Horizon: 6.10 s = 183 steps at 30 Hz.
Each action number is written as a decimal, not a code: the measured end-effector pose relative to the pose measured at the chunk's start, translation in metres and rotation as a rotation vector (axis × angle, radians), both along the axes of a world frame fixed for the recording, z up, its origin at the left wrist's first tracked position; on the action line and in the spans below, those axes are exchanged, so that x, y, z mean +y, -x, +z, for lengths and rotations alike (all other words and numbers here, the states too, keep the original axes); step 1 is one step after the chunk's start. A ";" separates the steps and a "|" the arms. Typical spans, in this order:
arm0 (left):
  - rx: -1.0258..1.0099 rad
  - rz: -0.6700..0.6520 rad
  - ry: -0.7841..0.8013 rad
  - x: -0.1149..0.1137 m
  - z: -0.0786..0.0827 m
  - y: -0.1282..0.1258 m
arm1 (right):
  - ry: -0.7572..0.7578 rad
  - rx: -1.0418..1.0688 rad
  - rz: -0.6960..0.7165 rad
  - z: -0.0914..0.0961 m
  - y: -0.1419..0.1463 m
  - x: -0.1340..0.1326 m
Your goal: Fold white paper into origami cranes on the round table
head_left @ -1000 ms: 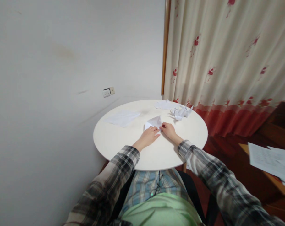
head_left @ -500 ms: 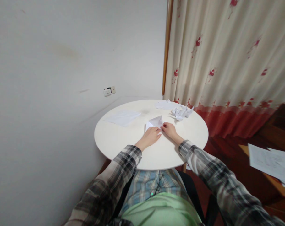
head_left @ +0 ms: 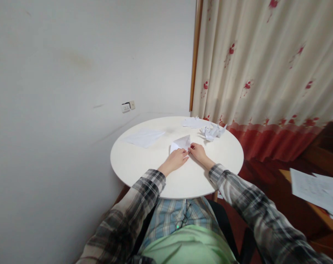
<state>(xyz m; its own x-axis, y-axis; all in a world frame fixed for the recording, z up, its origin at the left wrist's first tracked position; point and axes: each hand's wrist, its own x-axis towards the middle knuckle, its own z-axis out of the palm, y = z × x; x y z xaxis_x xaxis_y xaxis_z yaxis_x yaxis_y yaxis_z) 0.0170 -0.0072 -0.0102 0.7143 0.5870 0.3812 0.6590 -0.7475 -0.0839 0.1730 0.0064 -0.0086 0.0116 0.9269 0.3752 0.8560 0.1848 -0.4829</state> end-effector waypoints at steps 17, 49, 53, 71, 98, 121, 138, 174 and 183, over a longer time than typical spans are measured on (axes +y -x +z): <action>-0.044 -0.013 0.030 -0.003 0.001 0.002 | -0.006 -0.021 0.001 -0.002 0.001 0.002; -0.017 -0.009 0.049 -0.006 0.005 0.000 | -0.004 0.010 0.019 -0.002 0.000 0.002; -0.016 0.000 0.059 -0.007 0.005 -0.001 | 0.001 0.013 0.016 -0.003 0.000 0.002; -0.015 0.006 0.042 -0.008 0.005 0.001 | 0.001 0.005 0.024 -0.001 0.001 0.001; -0.025 0.063 0.065 -0.005 0.002 0.000 | 0.021 -0.012 0.009 -0.001 0.002 0.000; -0.154 -0.049 0.127 -0.010 0.004 0.002 | -0.047 0.041 0.065 -0.002 0.002 0.000; -0.972 0.285 0.281 0.027 -0.003 0.021 | -0.050 0.118 0.115 -0.009 0.000 0.006; -0.577 0.437 0.299 0.012 0.006 0.023 | 0.004 0.102 0.271 0.001 0.006 -0.005; -0.629 0.402 0.346 0.022 0.002 0.025 | 0.172 -0.006 0.158 0.020 0.012 -0.003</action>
<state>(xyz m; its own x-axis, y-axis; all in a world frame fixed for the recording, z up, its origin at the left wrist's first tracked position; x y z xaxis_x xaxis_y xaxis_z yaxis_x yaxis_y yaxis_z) -0.0080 0.0143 -0.0079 0.1377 0.9100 0.3912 0.7287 -0.3606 0.5822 0.1605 0.0030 0.0112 -0.1409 0.9671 0.2116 0.8258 0.2327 -0.5138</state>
